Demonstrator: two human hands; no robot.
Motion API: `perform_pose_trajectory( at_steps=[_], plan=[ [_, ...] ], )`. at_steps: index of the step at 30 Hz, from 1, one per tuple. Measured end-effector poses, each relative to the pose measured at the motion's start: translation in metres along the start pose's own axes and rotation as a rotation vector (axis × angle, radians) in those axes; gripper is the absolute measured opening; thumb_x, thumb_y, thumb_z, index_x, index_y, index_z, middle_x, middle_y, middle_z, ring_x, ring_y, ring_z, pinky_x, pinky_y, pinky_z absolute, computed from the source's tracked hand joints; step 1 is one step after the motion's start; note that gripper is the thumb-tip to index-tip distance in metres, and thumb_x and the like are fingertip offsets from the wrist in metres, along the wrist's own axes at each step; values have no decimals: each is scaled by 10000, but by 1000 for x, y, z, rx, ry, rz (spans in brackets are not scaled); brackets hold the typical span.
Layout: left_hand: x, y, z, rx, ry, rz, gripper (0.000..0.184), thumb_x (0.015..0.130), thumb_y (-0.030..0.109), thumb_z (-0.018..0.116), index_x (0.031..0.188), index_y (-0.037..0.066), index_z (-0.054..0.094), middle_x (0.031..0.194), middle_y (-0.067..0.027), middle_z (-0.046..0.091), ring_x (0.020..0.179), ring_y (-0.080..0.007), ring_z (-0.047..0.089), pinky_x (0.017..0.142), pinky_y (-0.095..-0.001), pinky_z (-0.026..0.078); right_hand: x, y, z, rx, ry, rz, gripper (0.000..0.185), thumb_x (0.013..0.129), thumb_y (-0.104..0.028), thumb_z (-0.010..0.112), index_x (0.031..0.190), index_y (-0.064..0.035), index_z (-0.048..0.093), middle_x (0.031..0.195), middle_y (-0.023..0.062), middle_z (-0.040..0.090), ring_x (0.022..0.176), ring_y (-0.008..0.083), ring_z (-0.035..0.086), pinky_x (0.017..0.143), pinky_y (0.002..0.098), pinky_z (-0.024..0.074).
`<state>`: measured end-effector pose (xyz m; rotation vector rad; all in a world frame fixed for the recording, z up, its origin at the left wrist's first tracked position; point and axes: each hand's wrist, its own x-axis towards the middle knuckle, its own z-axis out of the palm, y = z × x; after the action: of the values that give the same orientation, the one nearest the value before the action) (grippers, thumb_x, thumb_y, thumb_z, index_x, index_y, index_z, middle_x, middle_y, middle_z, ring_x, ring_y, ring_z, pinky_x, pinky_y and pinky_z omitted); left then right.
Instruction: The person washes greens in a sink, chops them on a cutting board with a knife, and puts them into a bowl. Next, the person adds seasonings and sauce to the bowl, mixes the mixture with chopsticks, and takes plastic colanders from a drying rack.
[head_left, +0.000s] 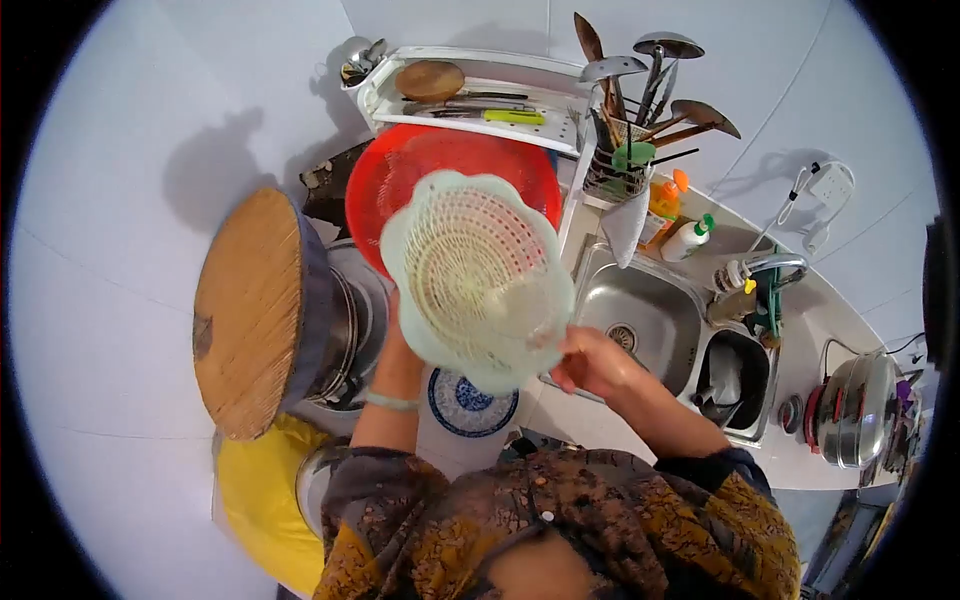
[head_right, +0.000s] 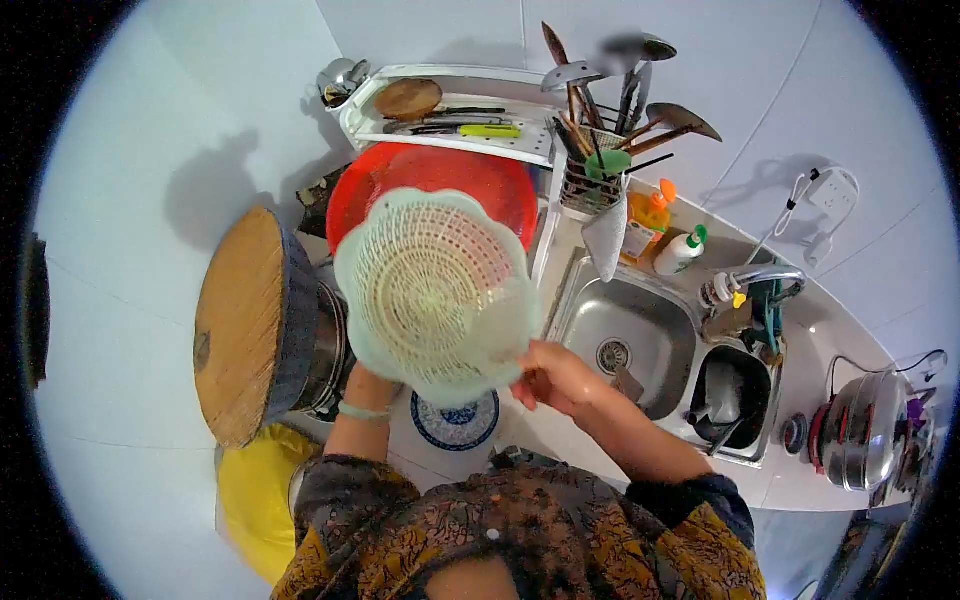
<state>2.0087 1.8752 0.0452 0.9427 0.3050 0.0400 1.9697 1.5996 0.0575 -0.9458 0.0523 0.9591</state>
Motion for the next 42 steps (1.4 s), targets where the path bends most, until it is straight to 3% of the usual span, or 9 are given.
perform_pose_trajectory(
  at_steps=[6, 11, 17, 20, 26, 32, 35, 38, 42],
  plan=[
    [-53, -15, -19, 76, 222, 26, 417, 858, 94, 493, 1260, -18, 484, 1108, -161, 623, 939, -286, 644, 777, -382, 539, -92, 27, -38, 60, 110, 31, 467, 809, -304, 629, 1121, 40, 573, 743, 101, 627, 514, 180, 557, 443, 294, 439],
    [-99, -21, -26, 95, 270, -32, 437, 855, 97, 504, 1273, -18, 449, 1204, -143, 568, 1060, -290, 585, 724, -405, 527, -152, 39, -76, 141, 270, 13, 479, 786, -269, 623, 1108, 80, 562, 688, 92, 637, 462, 174, 566, 368, 268, 406],
    [-185, -17, -44, 190, 253, -200, 417, 858, 114, 518, 1249, -24, 473, 1146, -123, 598, 929, -255, 619, 726, -369, 514, -169, 23, -74, 159, 304, -77, 486, 794, -309, 579, 1066, 93, 577, 592, 84, 594, 374, 159, 495, 327, 255, 357],
    [-219, -13, -32, 216, 369, -226, 390, 863, 132, 533, 1216, -31, 502, 1105, -118, 615, 866, -234, 621, 713, -343, 505, -147, 11, -77, 109, 245, -86, 467, 804, -316, 586, 1055, 78, 590, 557, 66, 558, 355, 156, 452, 319, 258, 327],
    [-254, -19, -31, 229, 440, -180, 384, 866, 124, 542, 1210, -44, 513, 1096, -117, 623, 892, -219, 615, 721, -326, 499, -45, -49, -54, 44, 215, 42, 287, 822, -328, 579, 848, -42, 583, 569, 52, 542, 373, 147, 424, 345, 263, 321],
    [-275, -21, -31, 163, 480, -176, 403, 864, 98, 537, 1233, -56, 488, 1131, -116, 604, 914, -221, 608, 773, -332, 501, 98, -79, -47, -143, 243, -16, 240, 830, -277, 540, 886, -44, 552, 624, 89, 540, 444, 160, 455, 415, 311, 369],
    [-278, -13, -27, 129, 431, -226, 461, 867, 66, 509, 1295, -75, 413, 1273, -183, 525, 1144, -286, 535, 981, -383, 429, 166, -85, -59, -196, 307, -50, 256, 842, -282, 548, 894, -31, 549, 670, 103, 577, 466, 172, 483, 427, 324, 390],
    [-280, -19, -33, 191, 490, -216, 402, 863, 137, 551, 1221, -37, 499, 1084, -94, 605, 867, -171, 590, 724, -277, 481, 202, -87, -50, -211, 399, -122, 275, 859, -283, 574, 943, -22, 547, 718, 113, 598, 540, 192, 543, 489, 333, 448],
    [-276, -17, -50, 277, 452, -254, 410, 850, 132, 558, 1224, -27, 499, 1084, -90, 605, 879, -168, 590, 730, -280, 481, 217, -81, -56, -158, 457, -187, 336, 885, -274, 610, 1062, 0, 531, 787, 135, 617, 658, 220, 620, 599, 358, 528]
  ],
)
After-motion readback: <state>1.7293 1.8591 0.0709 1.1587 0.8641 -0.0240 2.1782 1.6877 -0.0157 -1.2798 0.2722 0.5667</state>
